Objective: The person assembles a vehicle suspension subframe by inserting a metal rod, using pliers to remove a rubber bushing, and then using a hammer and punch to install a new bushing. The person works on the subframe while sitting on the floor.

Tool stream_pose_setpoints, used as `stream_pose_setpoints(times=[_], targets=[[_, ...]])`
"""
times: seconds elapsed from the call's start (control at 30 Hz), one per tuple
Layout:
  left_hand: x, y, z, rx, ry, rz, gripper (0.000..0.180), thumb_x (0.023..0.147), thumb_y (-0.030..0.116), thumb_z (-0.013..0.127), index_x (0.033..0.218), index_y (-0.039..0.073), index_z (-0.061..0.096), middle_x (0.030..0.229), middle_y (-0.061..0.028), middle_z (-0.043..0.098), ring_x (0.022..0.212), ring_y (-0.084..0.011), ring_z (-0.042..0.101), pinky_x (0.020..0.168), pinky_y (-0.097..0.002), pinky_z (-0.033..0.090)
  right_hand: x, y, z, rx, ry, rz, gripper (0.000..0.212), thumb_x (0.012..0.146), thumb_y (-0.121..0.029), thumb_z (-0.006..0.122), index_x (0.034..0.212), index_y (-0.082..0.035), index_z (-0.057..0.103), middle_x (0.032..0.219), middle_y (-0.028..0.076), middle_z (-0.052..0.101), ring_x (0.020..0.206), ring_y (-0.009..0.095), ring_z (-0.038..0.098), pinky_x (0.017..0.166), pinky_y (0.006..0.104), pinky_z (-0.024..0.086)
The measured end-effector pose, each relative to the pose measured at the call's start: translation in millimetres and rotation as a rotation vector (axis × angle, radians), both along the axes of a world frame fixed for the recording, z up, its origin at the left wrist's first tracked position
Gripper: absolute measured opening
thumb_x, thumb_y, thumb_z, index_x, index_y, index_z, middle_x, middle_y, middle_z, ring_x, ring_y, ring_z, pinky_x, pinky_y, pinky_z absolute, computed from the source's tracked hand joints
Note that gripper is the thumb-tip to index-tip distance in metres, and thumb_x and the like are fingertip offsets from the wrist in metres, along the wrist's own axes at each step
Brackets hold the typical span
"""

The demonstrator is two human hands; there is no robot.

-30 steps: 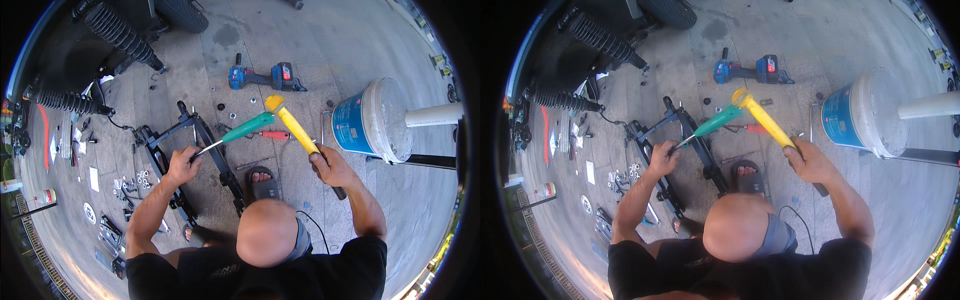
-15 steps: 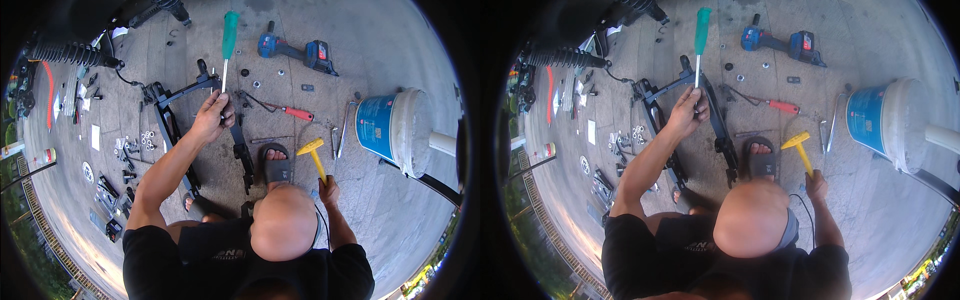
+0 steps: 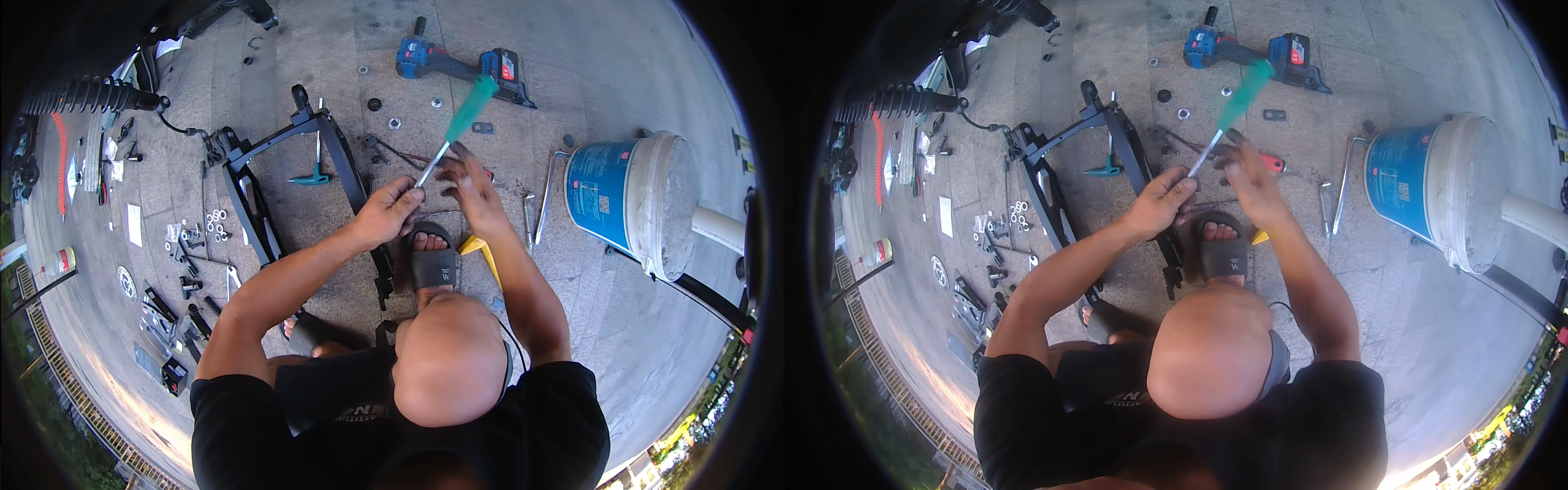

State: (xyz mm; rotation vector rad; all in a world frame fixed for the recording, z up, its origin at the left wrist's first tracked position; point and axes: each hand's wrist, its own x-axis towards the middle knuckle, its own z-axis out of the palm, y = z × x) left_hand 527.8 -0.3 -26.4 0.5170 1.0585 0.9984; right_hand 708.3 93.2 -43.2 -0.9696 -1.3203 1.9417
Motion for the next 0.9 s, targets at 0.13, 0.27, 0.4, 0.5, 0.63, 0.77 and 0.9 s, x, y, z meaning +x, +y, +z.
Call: stream_pose_setpoints(times=[0.13, 0.27, 0.4, 0.5, 0.63, 0.77, 0.9], targets=[[8, -3, -18, 0.048, 0.18, -0.128, 0.026, 0.098, 0.03, 0.054, 0.109, 0.006, 0.051, 0.072, -0.0003, 0.047, 0.057, -0.0097, 0.047, 0.048, -0.0245, 0.039, -34, 39, 13, -0.248, 0.038, -0.384, 0.029, 0.096, -0.028, 0.057, 0.114, -0.004, 0.058, 0.081, 0.005, 0.061, 0.067, 0.013, 0.056, 0.061, 0.0271, 0.045], [-2, -2, -28, -0.368, -0.079, 0.158, 0.02, 0.096, 0.023, 0.054, 0.106, 0.006, 0.056, 0.08, -0.0031, 0.053, 0.065, -0.0162, 0.054, 0.057, -0.0294, 0.045, 34, 91, 1, 0.04, -0.118, -0.481, 0.023, 0.096, -0.025, 0.058, 0.104, -0.004, 0.059, 0.064, 0.001, 0.051, 0.056, 0.009, 0.048, 0.052, 0.0249, 0.04], [-10, 11, -41, -0.404, -0.404, 0.394, 0.021, 0.085, 0.004, 0.052, 0.105, 0.006, 0.057, 0.084, -0.0063, 0.053, 0.075, -0.0236, 0.058, 0.068, -0.0377, 0.049, 95, 82, -67, 0.082, -0.873, -0.434, 0.031, 0.094, -0.029, 0.057, 0.096, 0.001, 0.064, 0.076, 0.01, 0.064, 0.066, 0.019, 0.06, 0.06, 0.0342, 0.045], [-10, 23, -51, -0.293, -0.379, 0.404, 0.022, 0.087, 0.003, 0.048, 0.106, 0.004, 0.057, 0.09, -0.009, 0.054, 0.082, -0.0256, 0.058, 0.076, -0.0378, 0.049, 117, 64, -115, 0.117, -1.069, -0.466, 0.031, 0.092, -0.028, 0.057, 0.096, 0.002, 0.065, 0.083, 0.017, 0.067, 0.078, 0.025, 0.064, 0.07, 0.0386, 0.049], [-6, 34, -58, -0.258, -0.269, 0.372, 0.024, 0.089, 0.001, 0.047, 0.112, 0.002, 0.053, 0.098, -0.0091, 0.053, 0.087, -0.0269, 0.062, 0.079, -0.0393, 0.05, 125, 56, -118, 0.233, -1.224, -0.444, 0.033, 0.09, -0.028, 0.059, 0.107, 0.001, 0.064, 0.094, 0.02, 0.067, 0.088, 0.028, 0.065, 0.076, 0.0388, 0.051], [15, 43, -61, -0.341, -0.173, 0.343, 0.024, 0.091, 0.001, 0.047, 0.115, 0.002, 0.051, 0.106, -0.0117, 0.055, 0.098, -0.0296, 0.063, 0.08, -0.0393, 0.051, 94, 38, -78, 0.423, -0.955, -0.443, 0.04, 0.088, -0.026, 0.062, 0.119, -0.001, 0.058, 0.107, 0.02, 0.063, 0.092, 0.032, 0.064, 0.08, 0.0387, 0.052], [36, 49, -75, -0.413, -0.303, 0.349, 0.025, 0.092, 0.004, 0.05, 0.116, 0.004, 0.048, 0.111, -0.0133, 0.054, 0.099, -0.0309, 0.063, 0.076, -0.0438, 0.054, 44, 1, -56, 0.409, -0.715, 0.104, 0.044, 0.082, -0.022, 0.069, 0.12, -0.003, 0.057, 0.109, 0.02, 0.061, 0.096, 0.033, 0.063, 0.081, 0.0384, 0.052]])
